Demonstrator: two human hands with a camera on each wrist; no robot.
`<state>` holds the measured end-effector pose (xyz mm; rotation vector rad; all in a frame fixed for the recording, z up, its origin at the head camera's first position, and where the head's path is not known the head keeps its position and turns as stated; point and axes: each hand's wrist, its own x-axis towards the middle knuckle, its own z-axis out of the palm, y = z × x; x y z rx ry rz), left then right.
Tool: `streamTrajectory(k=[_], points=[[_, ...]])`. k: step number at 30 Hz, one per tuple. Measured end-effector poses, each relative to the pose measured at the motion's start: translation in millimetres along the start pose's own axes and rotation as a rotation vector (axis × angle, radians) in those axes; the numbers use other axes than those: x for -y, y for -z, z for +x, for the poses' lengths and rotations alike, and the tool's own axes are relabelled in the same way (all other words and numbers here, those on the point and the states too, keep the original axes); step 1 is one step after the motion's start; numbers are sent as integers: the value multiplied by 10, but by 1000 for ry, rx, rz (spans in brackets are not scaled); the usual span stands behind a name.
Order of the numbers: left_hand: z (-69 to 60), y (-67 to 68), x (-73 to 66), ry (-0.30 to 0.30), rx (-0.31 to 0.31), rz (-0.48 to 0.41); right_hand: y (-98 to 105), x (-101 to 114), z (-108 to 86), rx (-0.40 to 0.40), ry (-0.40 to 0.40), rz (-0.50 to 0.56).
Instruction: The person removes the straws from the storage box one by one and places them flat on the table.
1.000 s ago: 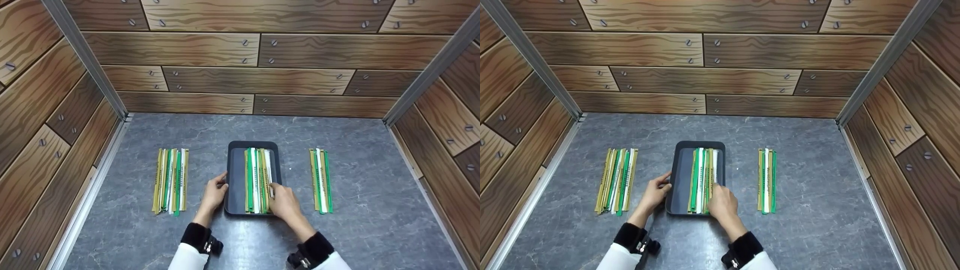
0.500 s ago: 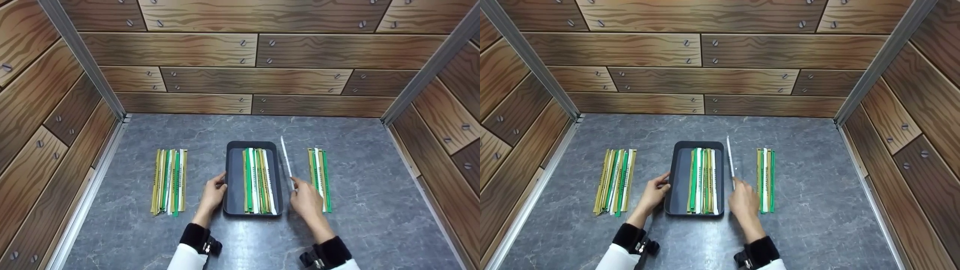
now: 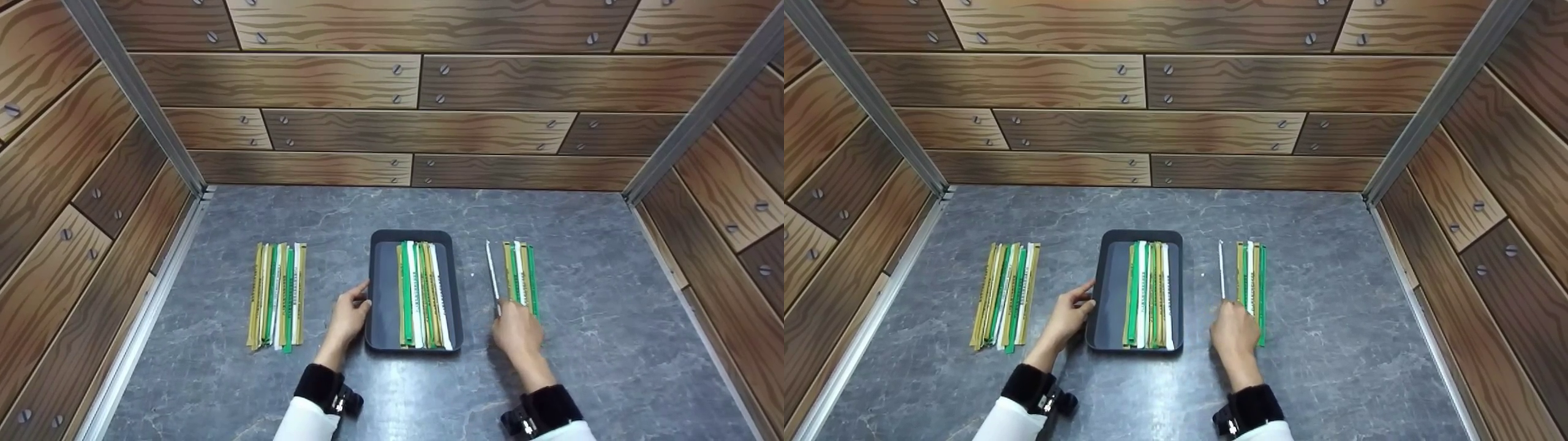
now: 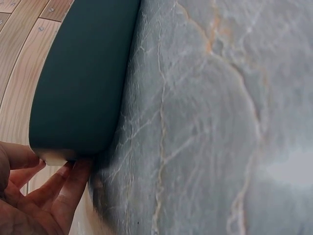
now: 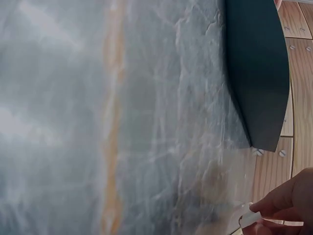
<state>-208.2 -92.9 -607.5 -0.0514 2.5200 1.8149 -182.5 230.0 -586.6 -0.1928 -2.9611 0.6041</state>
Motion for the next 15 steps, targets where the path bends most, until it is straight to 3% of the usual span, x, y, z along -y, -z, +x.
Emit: streamTrajectory(k=[8,15], points=[[-18,0,-24,-27,-10,-7,9,-48,1,11,-34,-6],[14,-9,7,10,0,-7,9,-102,-13,27,-60,-27]])
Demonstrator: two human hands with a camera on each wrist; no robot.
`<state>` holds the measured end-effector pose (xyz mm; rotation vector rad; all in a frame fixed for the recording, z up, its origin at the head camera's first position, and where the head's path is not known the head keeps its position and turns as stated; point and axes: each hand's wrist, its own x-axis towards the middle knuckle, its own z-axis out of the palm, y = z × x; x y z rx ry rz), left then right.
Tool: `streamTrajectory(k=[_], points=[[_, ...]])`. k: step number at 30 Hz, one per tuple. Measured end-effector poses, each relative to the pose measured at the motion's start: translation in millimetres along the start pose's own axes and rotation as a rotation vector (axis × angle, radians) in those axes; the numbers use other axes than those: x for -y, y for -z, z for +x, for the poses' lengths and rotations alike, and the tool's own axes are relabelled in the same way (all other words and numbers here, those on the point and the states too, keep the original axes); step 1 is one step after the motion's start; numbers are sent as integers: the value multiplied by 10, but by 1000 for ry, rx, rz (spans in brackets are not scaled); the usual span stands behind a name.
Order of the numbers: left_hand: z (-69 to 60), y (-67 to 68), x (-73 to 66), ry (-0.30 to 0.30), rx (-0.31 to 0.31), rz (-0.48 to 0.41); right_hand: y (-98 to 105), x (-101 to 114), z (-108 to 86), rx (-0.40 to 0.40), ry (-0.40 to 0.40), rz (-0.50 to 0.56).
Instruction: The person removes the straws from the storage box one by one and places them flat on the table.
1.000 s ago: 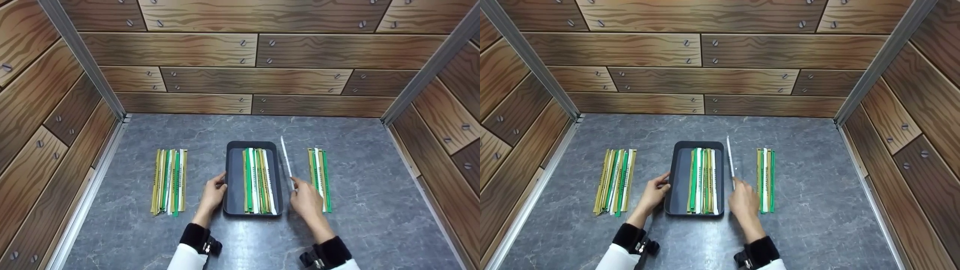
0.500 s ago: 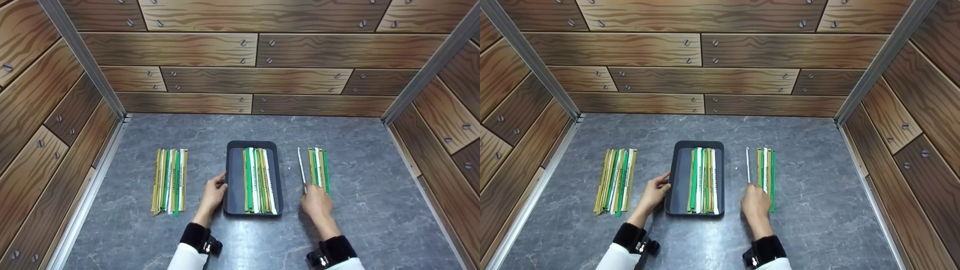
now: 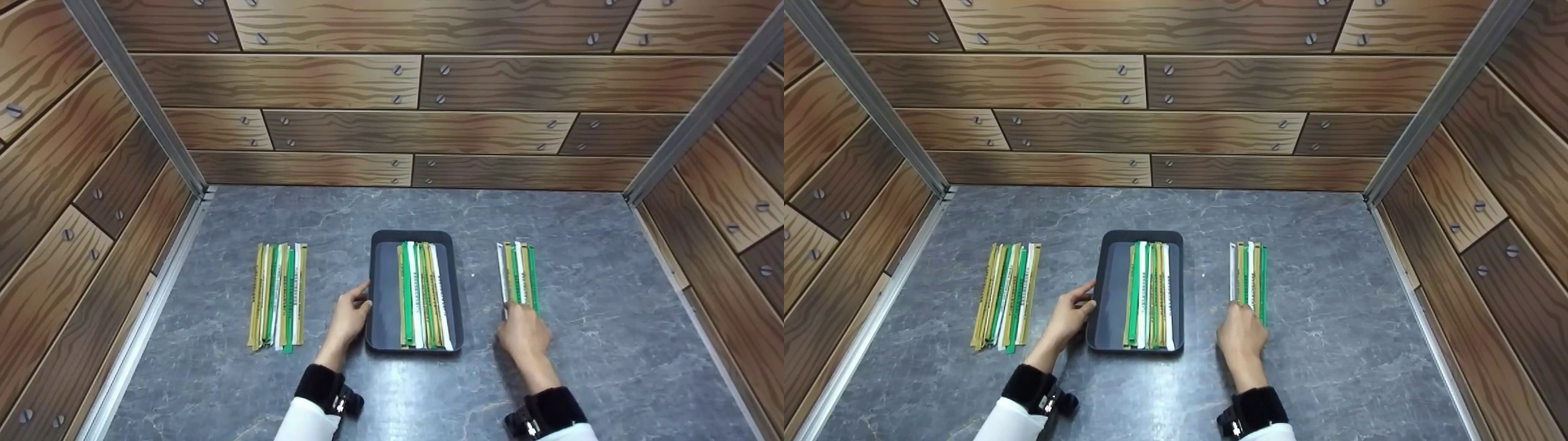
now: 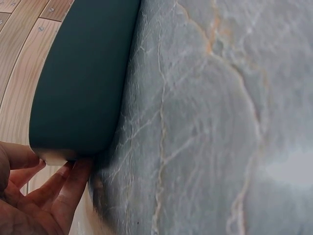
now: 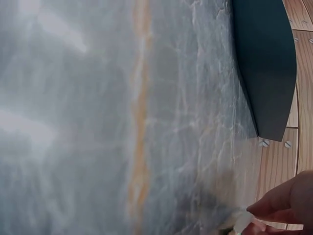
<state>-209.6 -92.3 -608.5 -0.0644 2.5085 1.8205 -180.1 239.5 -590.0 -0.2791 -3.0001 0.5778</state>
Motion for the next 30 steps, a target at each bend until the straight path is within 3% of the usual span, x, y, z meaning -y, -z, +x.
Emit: streamTrajectory(k=[4,7,10,17,24,30], points=[[-17,12,-17,-4,5,26,-3,-11,-9,-2,5,-8],[-22,23,-26,-1,7,36,-29,8,-7,-47,74,30],[-18,27,-27,7,7,39,-84,69,13,-61,168,133],[-26,15,-66,37,7,53,-254,257,59,120,264,470],[-17,-10,-98,48,7,97,-384,347,63,185,273,600],[-19,-16,-162,68,-15,118,-415,373,85,243,219,615]])
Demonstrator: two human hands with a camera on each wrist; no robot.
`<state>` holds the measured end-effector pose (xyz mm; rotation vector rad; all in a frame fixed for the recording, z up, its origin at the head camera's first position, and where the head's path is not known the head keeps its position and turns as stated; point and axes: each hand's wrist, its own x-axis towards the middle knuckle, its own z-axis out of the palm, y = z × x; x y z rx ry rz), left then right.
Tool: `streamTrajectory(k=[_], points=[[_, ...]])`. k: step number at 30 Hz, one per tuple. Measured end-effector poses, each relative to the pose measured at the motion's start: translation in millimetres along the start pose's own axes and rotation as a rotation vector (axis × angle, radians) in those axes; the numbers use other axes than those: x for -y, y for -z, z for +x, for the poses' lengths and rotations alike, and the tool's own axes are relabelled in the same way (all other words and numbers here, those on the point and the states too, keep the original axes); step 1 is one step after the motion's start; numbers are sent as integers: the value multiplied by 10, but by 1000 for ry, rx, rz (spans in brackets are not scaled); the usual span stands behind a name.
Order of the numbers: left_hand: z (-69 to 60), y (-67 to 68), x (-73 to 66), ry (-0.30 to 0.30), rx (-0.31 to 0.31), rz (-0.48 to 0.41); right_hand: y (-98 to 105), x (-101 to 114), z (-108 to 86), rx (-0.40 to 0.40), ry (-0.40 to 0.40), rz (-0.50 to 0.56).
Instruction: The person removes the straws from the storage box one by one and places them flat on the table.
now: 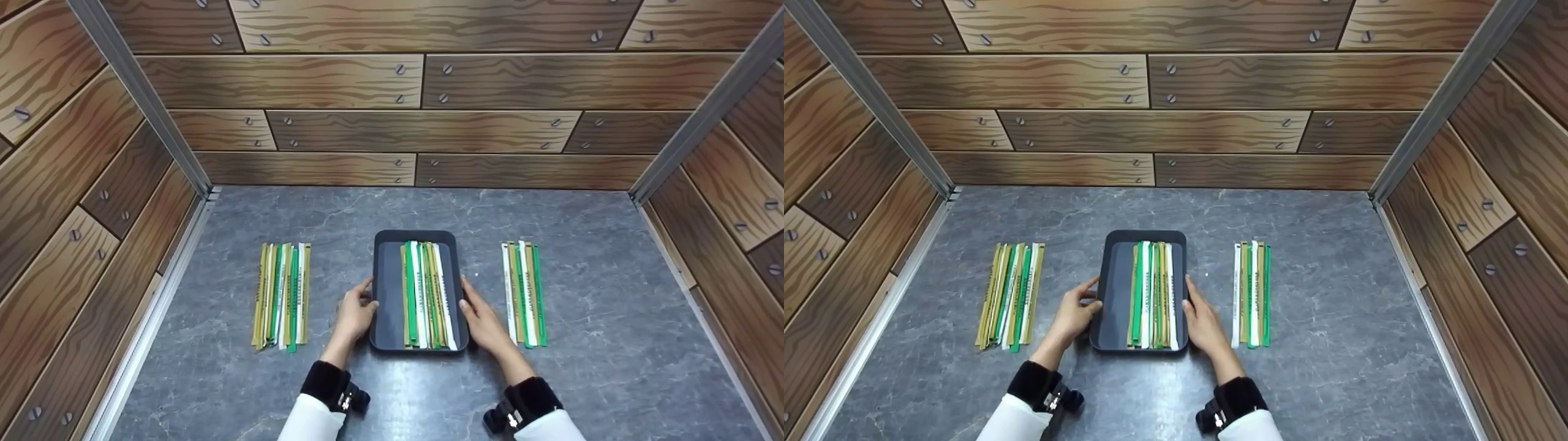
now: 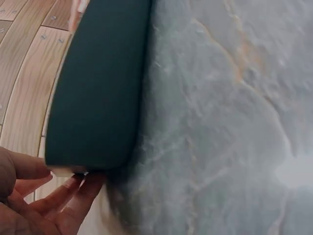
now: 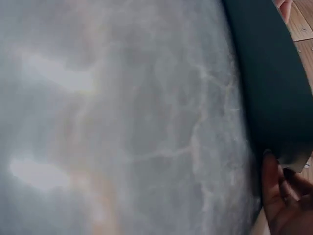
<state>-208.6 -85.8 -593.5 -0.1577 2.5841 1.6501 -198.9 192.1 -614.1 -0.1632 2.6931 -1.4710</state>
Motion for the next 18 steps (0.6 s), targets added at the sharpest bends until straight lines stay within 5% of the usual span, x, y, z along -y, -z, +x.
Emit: streamTrajectory(k=[7,13,16,18], points=[[-68,-27,-164,-43,-70,127,18,26,20,35,-38,28],[-244,-168,-399,-266,-198,292,25,6,32,26,-43,92],[-327,-264,-467,-339,-130,311,27,-3,37,29,-55,100],[-381,-319,-492,-321,-37,333,28,-8,42,35,-65,108]])
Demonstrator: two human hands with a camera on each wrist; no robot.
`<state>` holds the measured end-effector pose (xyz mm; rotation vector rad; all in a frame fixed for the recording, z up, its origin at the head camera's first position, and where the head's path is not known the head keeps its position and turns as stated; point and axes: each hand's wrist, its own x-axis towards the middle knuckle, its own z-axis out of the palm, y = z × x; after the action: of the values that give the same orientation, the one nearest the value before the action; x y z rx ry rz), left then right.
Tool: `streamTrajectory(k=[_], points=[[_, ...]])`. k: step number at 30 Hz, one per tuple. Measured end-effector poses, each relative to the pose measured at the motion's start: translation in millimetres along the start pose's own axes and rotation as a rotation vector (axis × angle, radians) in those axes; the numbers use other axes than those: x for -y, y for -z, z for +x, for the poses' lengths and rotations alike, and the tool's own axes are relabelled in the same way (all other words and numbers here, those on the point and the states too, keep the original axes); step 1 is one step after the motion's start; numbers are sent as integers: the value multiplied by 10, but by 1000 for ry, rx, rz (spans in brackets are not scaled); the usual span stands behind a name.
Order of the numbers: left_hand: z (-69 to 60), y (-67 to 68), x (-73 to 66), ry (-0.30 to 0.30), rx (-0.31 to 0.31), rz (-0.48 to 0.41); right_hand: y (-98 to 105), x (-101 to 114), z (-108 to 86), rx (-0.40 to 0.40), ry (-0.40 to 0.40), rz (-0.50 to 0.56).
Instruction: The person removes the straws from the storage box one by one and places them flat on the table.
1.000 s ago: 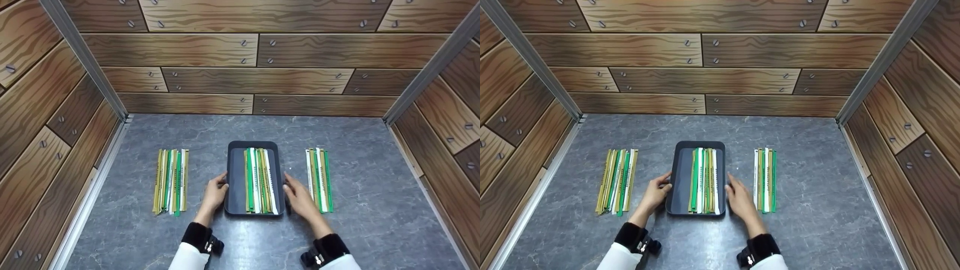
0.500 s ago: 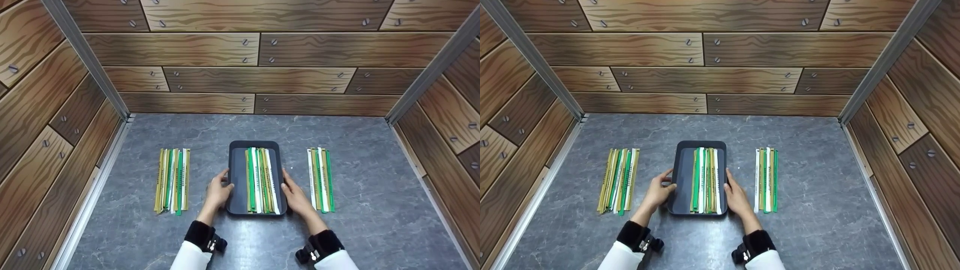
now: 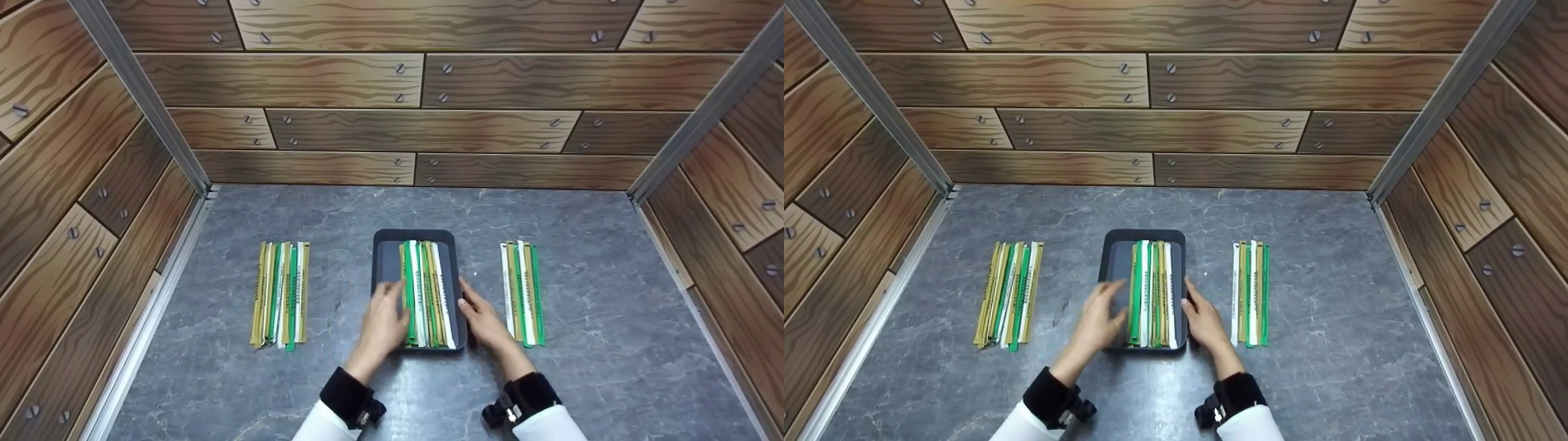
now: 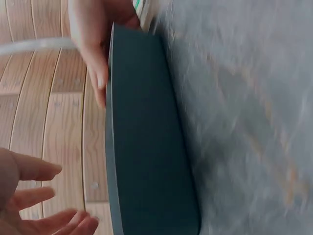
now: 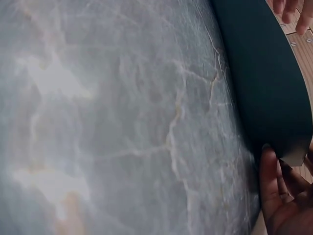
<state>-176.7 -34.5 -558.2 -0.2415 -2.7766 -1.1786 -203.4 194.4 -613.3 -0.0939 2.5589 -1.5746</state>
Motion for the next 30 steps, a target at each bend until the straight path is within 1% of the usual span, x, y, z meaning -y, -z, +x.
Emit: streamTrajectory(k=[2,5,7,9,11,12,15,17,19,23,26,30], points=[[-39,-43,-32,37,108,22,0,-4,4,5,-4,7],[-89,-105,-47,108,238,81,-2,-13,7,16,-17,18],[-113,-148,-41,145,289,113,-3,-17,6,19,-23,13],[-130,-190,-27,162,311,132,-4,-18,6,22,-19,8],[-141,-230,-14,167,313,147,-7,-20,7,20,-14,0],[-143,-245,-10,158,307,156,-8,-21,10,20,-10,-6],[-140,-284,2,118,272,188,-8,-23,11,21,4,-19],[-135,-308,10,96,246,209,-7,-21,10,23,-2,-23],[-130,-334,23,86,220,220,-8,-19,9,19,-4,-25],[-131,-377,48,86,167,206,-13,-14,5,12,-4,-22],[-134,-394,65,82,139,185,-15,-7,-1,9,-4,-17],[-126,-401,87,91,140,150,-23,-9,-4,1,-1,-14]])
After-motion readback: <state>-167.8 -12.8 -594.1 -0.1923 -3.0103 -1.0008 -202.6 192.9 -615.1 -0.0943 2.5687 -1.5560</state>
